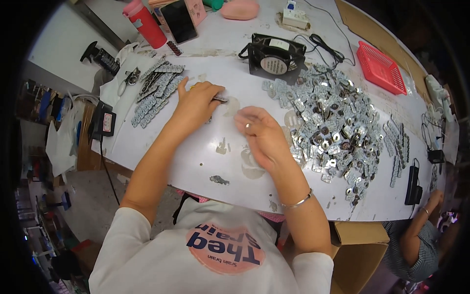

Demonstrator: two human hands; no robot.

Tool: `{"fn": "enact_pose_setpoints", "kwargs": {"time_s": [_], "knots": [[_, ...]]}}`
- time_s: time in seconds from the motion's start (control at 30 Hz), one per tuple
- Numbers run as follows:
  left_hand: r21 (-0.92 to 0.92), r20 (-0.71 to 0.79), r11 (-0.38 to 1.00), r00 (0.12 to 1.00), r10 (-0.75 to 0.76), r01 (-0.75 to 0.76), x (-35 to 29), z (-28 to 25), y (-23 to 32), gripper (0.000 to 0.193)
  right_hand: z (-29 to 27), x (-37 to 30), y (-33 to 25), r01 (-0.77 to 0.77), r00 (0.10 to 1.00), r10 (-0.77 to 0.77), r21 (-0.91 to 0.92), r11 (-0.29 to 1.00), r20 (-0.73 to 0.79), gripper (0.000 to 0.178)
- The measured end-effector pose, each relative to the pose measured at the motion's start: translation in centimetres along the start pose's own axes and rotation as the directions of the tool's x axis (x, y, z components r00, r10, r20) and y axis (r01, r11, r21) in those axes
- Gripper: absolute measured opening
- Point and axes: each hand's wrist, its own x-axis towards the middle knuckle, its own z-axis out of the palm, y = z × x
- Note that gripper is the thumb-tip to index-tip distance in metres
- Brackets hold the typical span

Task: The person puts on an apron, then assembles small electronic components by attaching metal discs onto circuit boards by hand.

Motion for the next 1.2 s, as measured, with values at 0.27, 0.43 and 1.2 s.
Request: {"fn": "enact_pose_setpoints", "kwargs": {"time_s": [0.27,0.43,1.2], "knots": [[-0.719,-0.096,0.695,0.994,-0.061,-0.027,1.8,-0.3,4.1,0.025,-0.5,2.4,-2.0,0.343,0.929,-0.363,-0.201,0.917,-0.069,0.043],[-0.955,0.172,0.226,0.979,-0.11,0.193,0.8,0.2,5.3,0.032,-0.1,1.9,-2.1,0.533,0.843,-0.531,-0.256,0.806,0.085,0.046],[-0.782,-0.014,0.62,0.996,0.086,-0.064,0.0,-0.4,3.4,0.022,-0.2,0.1,-2.4,0.332,0.909,-0.418,-0.622,0.709,0.01,0.01]]}}
